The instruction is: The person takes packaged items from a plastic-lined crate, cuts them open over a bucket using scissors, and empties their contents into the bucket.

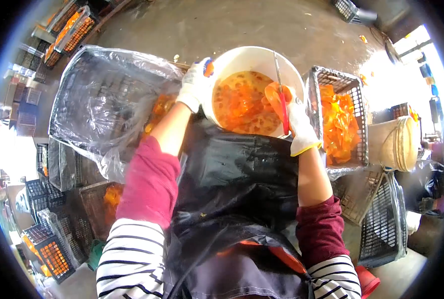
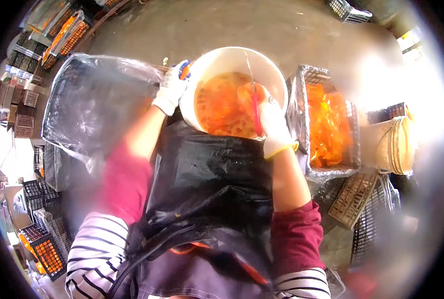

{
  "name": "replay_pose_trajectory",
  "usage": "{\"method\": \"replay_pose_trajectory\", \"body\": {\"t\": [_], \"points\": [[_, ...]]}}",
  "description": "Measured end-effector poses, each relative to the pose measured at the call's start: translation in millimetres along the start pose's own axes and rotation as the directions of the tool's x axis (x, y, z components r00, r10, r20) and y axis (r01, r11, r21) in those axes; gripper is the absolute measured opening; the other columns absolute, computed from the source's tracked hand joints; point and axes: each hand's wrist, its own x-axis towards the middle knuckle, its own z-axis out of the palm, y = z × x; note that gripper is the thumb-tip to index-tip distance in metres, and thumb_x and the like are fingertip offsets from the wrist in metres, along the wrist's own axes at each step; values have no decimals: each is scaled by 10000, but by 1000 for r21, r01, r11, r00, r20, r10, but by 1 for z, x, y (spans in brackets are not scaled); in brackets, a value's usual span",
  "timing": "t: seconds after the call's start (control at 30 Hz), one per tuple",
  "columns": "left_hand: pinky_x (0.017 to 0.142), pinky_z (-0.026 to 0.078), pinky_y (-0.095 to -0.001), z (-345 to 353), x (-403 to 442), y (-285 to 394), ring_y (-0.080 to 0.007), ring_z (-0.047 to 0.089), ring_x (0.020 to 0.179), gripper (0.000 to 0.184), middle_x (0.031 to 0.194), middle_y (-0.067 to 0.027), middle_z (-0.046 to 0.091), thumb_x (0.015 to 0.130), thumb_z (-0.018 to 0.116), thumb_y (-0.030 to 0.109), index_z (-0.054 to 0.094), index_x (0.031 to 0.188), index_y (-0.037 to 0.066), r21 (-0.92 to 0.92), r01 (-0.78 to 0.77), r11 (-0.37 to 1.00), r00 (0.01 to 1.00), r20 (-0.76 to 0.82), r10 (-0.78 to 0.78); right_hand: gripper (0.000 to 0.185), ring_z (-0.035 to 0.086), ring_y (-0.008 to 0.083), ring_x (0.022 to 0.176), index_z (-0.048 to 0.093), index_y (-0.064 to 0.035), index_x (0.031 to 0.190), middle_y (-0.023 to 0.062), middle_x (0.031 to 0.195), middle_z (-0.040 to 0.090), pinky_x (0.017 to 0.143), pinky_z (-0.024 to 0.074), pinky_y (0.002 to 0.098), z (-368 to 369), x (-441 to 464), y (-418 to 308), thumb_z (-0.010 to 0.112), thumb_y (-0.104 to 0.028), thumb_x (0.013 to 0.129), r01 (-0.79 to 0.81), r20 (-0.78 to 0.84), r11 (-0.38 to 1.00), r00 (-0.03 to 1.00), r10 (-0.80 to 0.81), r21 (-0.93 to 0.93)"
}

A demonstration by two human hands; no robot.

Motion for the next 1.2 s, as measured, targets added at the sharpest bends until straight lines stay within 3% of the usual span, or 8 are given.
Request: {"method": "replay_pose_trajectory", "body": {"t": [0.13,0.33,0.43,0.63,0.73,0.97,1.17,1.2], "points": [[680,516,-294,-31,10,-2,-187,629,774,205,834,-63,623,860,611,52,602,1064,50,-802,464,375,820,229,-525,470,613,267,1000,552,-90,1247,149,1072,652,873,461,353,8,-3,-9,632,-366,876,26,21,982,1000,-22,-185],[840,521,-434,-41,1,54,-284,611,976,316,1068,-122,625,902,617,259,547,1142,66,-954,237,-184,900,287,-328,418,622,256,945,554,-95,1232,123,1072,655,844,470,346,10,-5,5,442,-404,974,147,93,856,989,-116,-495],[988,449,-458,-30,-1,85,-305,547,1159,474,1232,-132,587,877,640,343,526,1253,78,-922,215,-321,924,298,-238,313,599,178,920,566,-73,1194,83,1022,643,830,466,288,10,2,29,540,-256,941,78,181,960,983,-29,-269],[940,486,-391,10,-15,97,-261,586,1086,427,1194,-116,595,933,591,311,530,1241,22,-945,154,-287,927,239,-289,294,571,114,924,573,-28,1146,32,990,621,840,461,235,25,-15,10,665,-61,869,65,320,984,947,-8,-168],[907,512,-345,9,-22,111,-245,614,1044,396,1168,-129,612,933,603,217,523,1234,-28,-962,182,-202,932,234,-278,440,584,148,984,558,-63,1236,76,1084,643,874,448,261,28,-15,4,674,-296,882,48,323,981,946,16,-190],[862,519,-309,4,-23,115,-211,629,979,397,1142,-119,633,942,582,263,542,1220,-18,-949,299,-98,930,313,-190,347,639,138,711,587,-27,1152,82,829,670,618,502,245,28,-23,-36,663,-227,879,-304,281,953,913,294,-12],[819,524,-291,5,-24,125,-182,630,952,384,1104,-95,653,953,564,292,570,1190,-10,-959,275,69,938,252,-237,283,636,122,675,614,-62,1109,54,807,665,584,515,258,34,-18,-12,659,-234,888,305,149,870,952,-268,-387],[819,523,-290,4,-25,128,-180,629,949,379,1098,-93,654,953,563,291,574,1184,-9,-957,281,75,937,257,-237,282,632,121,670,615,-64,1109,52,812,665,584,509,252,32,-19,-14,661,-232,888,156,141,924,984,-113,-349]]}}
